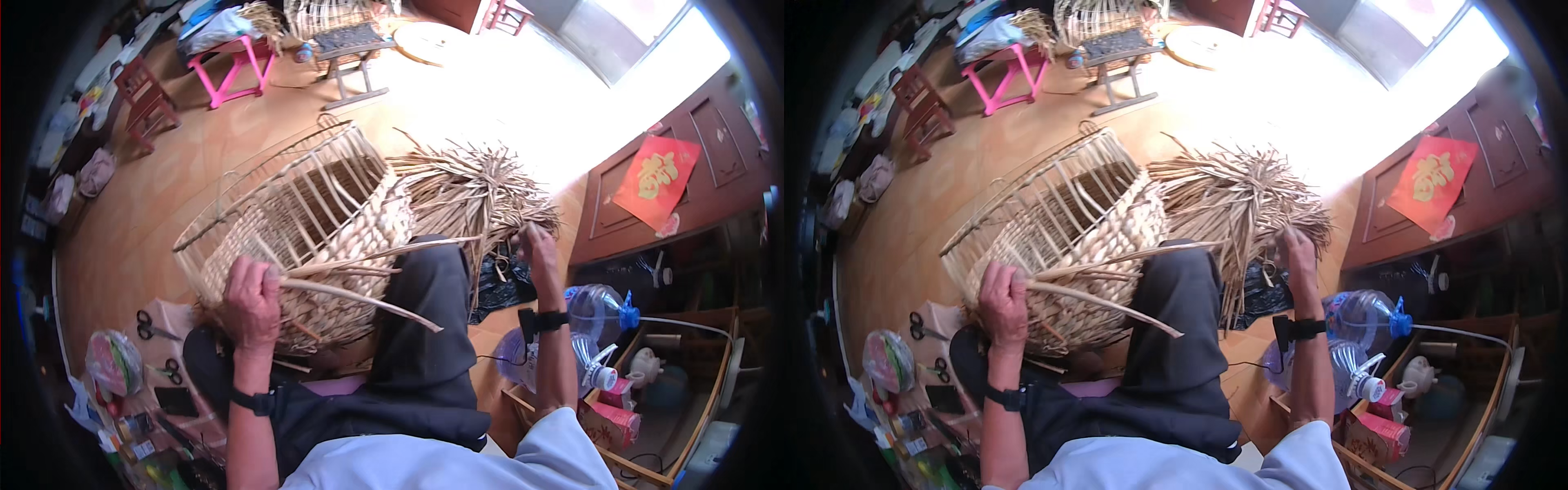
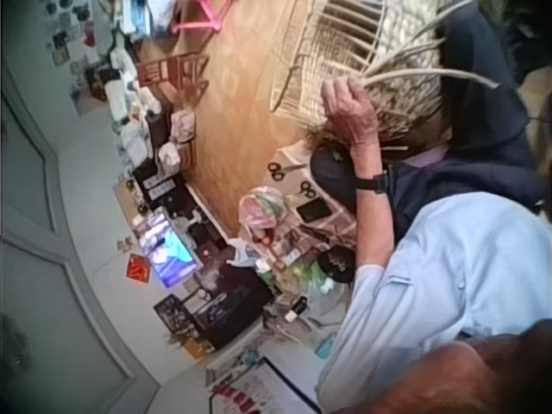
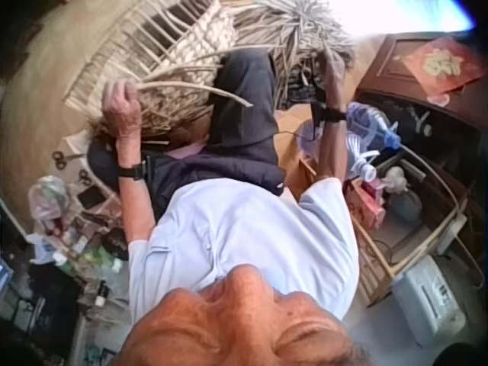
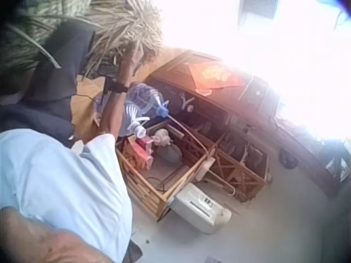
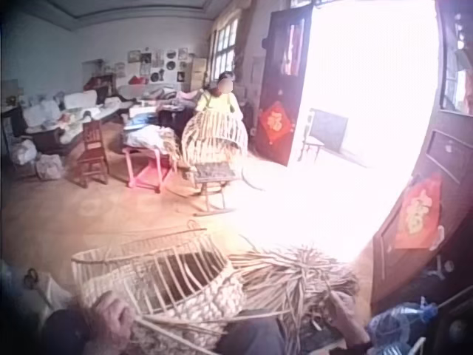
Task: Weaving a basket by hand using bamboo or reed strips.
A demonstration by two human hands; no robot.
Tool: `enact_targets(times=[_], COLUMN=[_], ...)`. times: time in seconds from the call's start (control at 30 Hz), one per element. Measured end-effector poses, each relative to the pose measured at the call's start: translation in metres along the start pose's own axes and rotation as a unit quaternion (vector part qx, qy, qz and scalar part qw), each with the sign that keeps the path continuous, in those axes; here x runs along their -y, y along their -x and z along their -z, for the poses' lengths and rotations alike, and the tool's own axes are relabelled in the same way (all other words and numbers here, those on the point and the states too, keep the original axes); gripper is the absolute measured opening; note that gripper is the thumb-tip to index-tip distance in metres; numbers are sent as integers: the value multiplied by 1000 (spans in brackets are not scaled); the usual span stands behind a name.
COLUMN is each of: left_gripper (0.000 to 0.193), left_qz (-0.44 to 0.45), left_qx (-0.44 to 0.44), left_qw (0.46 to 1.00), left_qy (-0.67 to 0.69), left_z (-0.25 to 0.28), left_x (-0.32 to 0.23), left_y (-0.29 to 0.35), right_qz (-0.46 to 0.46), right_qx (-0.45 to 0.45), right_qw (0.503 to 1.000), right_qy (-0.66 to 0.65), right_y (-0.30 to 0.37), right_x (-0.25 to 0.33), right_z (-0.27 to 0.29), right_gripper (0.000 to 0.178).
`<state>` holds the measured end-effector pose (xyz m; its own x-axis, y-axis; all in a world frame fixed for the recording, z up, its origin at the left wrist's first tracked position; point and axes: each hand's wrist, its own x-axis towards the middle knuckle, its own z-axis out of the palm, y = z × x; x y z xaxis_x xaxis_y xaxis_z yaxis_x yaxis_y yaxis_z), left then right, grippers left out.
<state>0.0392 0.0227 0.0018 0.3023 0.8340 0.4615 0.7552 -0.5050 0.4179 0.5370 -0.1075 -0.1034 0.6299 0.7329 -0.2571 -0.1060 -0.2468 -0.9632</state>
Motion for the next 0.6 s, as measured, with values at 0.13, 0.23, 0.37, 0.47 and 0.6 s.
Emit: enact_targets(times=[0.13,0.23,0.37,0.47,0.6], left_gripper=[25,25,25,26,27], left_qz=[0,30,32,50,63], left_qx=[10,3,4,9,9], left_qw=[1000,999,999,999,998], left_qy=[21,24,24,21,-3], left_z=[-3,-2,-4,-12,-2], left_x=[-2,0,-6,-7,-1], left_y=[2,4,2,3,7], right_qz=[-123,-212,-216,-154,-92], right_qx=[-14,-31,-13,7,100], right_qw=[989,976,955,927,937], right_qy=[80,34,202,342,323], right_y=[5,32,38,34,25], right_x=[-131,-195,-273,-305,-268], right_z=[65,39,19,0,-74], right_gripper=[21,12,16,26,30])
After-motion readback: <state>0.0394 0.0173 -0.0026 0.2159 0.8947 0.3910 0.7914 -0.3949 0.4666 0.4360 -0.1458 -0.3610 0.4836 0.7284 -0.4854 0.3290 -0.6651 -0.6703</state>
